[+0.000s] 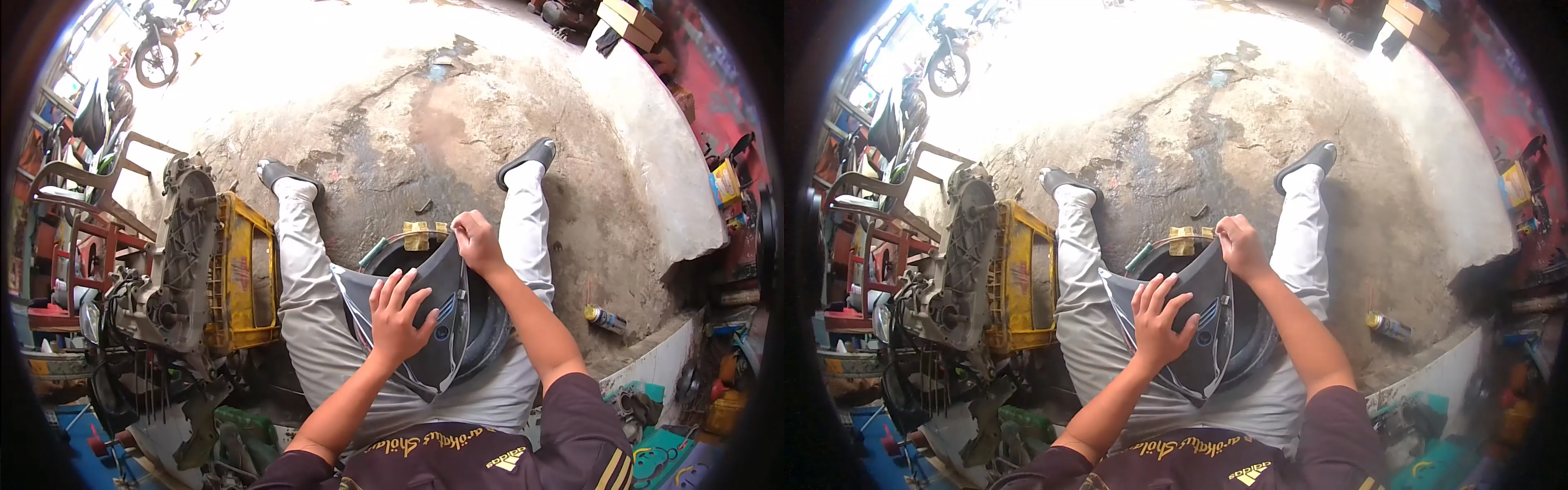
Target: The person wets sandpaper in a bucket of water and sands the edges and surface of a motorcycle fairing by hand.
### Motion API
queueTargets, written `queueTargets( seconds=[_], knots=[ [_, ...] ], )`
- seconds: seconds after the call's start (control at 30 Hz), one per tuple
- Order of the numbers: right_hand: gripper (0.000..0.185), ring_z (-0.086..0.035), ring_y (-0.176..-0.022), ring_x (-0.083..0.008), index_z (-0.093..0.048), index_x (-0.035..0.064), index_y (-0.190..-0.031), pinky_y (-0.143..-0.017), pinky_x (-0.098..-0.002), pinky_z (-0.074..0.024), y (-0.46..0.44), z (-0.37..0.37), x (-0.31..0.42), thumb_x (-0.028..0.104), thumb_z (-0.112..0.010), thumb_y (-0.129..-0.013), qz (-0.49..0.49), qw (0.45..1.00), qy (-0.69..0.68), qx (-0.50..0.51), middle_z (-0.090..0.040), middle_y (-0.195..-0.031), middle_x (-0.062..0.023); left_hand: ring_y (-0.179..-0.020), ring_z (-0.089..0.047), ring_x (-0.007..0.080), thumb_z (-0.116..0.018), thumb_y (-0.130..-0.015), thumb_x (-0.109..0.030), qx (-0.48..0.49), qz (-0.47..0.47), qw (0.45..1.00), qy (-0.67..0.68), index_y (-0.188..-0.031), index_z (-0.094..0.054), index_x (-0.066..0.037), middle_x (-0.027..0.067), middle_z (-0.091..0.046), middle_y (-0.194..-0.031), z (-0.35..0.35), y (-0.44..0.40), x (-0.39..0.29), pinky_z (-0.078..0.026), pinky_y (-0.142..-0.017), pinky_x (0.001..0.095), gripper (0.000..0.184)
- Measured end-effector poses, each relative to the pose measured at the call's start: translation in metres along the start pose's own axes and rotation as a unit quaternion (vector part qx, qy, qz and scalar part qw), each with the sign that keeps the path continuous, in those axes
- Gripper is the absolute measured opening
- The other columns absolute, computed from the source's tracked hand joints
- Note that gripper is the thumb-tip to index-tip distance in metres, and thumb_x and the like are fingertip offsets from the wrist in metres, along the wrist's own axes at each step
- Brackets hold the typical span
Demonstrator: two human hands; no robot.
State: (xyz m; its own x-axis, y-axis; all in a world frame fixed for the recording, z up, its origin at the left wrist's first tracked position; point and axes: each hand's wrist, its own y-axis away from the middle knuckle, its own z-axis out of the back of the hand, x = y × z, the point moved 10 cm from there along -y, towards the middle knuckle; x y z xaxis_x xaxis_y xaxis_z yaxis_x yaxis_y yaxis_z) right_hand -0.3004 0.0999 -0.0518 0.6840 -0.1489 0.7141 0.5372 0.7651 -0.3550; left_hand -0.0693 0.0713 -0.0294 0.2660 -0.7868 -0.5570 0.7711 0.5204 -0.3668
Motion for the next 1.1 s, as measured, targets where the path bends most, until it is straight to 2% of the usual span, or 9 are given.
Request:
queueTargets(
  seconds=[0.07,0.13,0.33,0.4,0.53,0.67,0.87,0.93,1.1],
  knots=[
    [0.014,-0.068,-0.095,-0.0417,-0.065,0.002,-0.099,-0.082,-0.0487,-0.0555,0.008,-0.004,0.011,-0.008,-0.068,-0.089,0.034,0.999,0.026,0.001,-0.067,-0.095,-0.0199,-0.148,-0.049,0.0374,-0.083,-0.083,-0.032,0.003,0.0,1.0,0.003,-0.121,-0.077,-0.016,0.0126,-0.061,-0.153,0.0,-0.002,0.0,-0.03,-0.125,0.0574,0.042],
    [0.015,-0.066,-0.094,-0.0414,-0.065,0.0022,-0.098,-0.083,-0.0499,-0.055,0.018,-0.007,0.043,-0.009,-0.068,-0.088,0.143,0.99,-0.017,0.004,-0.066,-0.096,-0.0184,-0.148,-0.049,0.0374,-0.084,-0.083,-0.032,0.003,0.0,1.0,0.001,-0.121,-0.077,-0.016,0.0124,-0.061,-0.153,0.0,-0.002,0.001,-0.03,-0.125,0.0573,0.042],
    [0.026,-0.066,-0.1,-0.0415,-0.065,0.0005,-0.108,-0.089,-0.0498,-0.0555,0.015,-0.004,0.023,-0.011,-0.066,-0.084,0.1,0.994,0.05,0.009,-0.068,-0.1,-0.019,-0.148,-0.05,0.0376,-0.084,-0.082,-0.033,0.005,0.0,1.0,-0.001,-0.121,-0.077,-0.016,0.0125,-0.061,-0.153,-0.002,-0.002,0.002,-0.031,-0.125,0.0573,0.043],
    [0.028,-0.065,-0.098,-0.0421,-0.065,0.0007,-0.11,-0.088,-0.0512,-0.055,0.02,-0.008,0.048,-0.012,-0.065,-0.085,0.183,0.982,0.007,0.043,-0.066,-0.098,-0.0195,-0.148,-0.05,0.0377,-0.084,-0.082,-0.032,0.007,0.001,1.0,0.002,-0.121,-0.077,-0.016,0.0126,-0.061,-0.153,-0.002,-0.002,0.002,-0.031,-0.125,0.0572,0.043],
    [0.029,-0.066,-0.095,-0.0406,-0.067,0.0013,-0.116,-0.085,-0.0495,-0.0557,0.006,0.006,0.008,-0.012,-0.064,-0.09,0.072,0.996,0.059,-0.005,-0.066,-0.097,-0.0188,-0.148,-0.05,0.0375,-0.084,-0.082,-0.03,0.007,0.003,1.0,0.001,-0.121,-0.077,-0.016,0.0126,-0.061,-0.153,-0.001,-0.001,0.0,-0.031,-0.125,0.0572,0.042],
    [0.034,-0.066,-0.095,-0.0408,-0.067,0.0017,-0.123,-0.085,-0.0489,-0.0558,0.019,-0.005,0.053,-0.009,-0.067,-0.09,0.175,0.983,0.022,0.056,-0.067,-0.1,-0.0195,-0.148,-0.05,0.0372,-0.084,-0.082,-0.031,0.004,0.001,1.0,0.003,-0.121,-0.077,-0.016,0.0128,-0.061,-0.153,0.0,-0.003,0.0,-0.031,-0.125,0.0572,0.042],
    [0.021,-0.067,-0.1,-0.0393,-0.075,-0.0004,-0.106,-0.09,-0.0473,-0.0562,0.01,-0.002,0.029,-0.006,-0.067,-0.087,0.103,0.99,0.073,0.063,-0.069,-0.099,-0.0164,-0.148,-0.049,0.0371,-0.084,-0.083,-0.031,0.003,-0.002,1.0,0.003,-0.12,-0.077,-0.015,0.0129,-0.061,-0.153,-0.001,-0.002,0.001,-0.03,-0.125,0.0572,0.041],
    [0.019,-0.067,-0.102,-0.0385,-0.074,0.0003,-0.104,-0.091,-0.0469,-0.0563,0.022,-0.011,0.061,-0.005,-0.069,-0.086,0.188,0.975,0.051,0.103,-0.07,-0.102,-0.0165,-0.148,-0.049,0.0371,-0.084,-0.083,-0.031,0.004,0.002,1.0,0.0,-0.12,-0.077,-0.015,0.0128,-0.061,-0.153,0.001,-0.003,0.0,-0.03,-0.125,0.0572,0.041],
    [0.028,-0.065,-0.098,-0.0389,-0.074,-0.0018,-0.112,-0.091,-0.0472,-0.0563,0.002,0.005,0.01,-0.007,-0.068,-0.085,0.098,0.988,0.105,0.056,-0.067,-0.098,-0.016,-0.148,-0.049,0.0371,-0.084,-0.082,-0.031,-0.004,-0.002,1.0,-0.003,-0.12,-0.077,-0.015,0.0125,-0.061,-0.153,0.001,-0.003,0.0,-0.03,-0.125,0.0572,0.042]
  ],
)
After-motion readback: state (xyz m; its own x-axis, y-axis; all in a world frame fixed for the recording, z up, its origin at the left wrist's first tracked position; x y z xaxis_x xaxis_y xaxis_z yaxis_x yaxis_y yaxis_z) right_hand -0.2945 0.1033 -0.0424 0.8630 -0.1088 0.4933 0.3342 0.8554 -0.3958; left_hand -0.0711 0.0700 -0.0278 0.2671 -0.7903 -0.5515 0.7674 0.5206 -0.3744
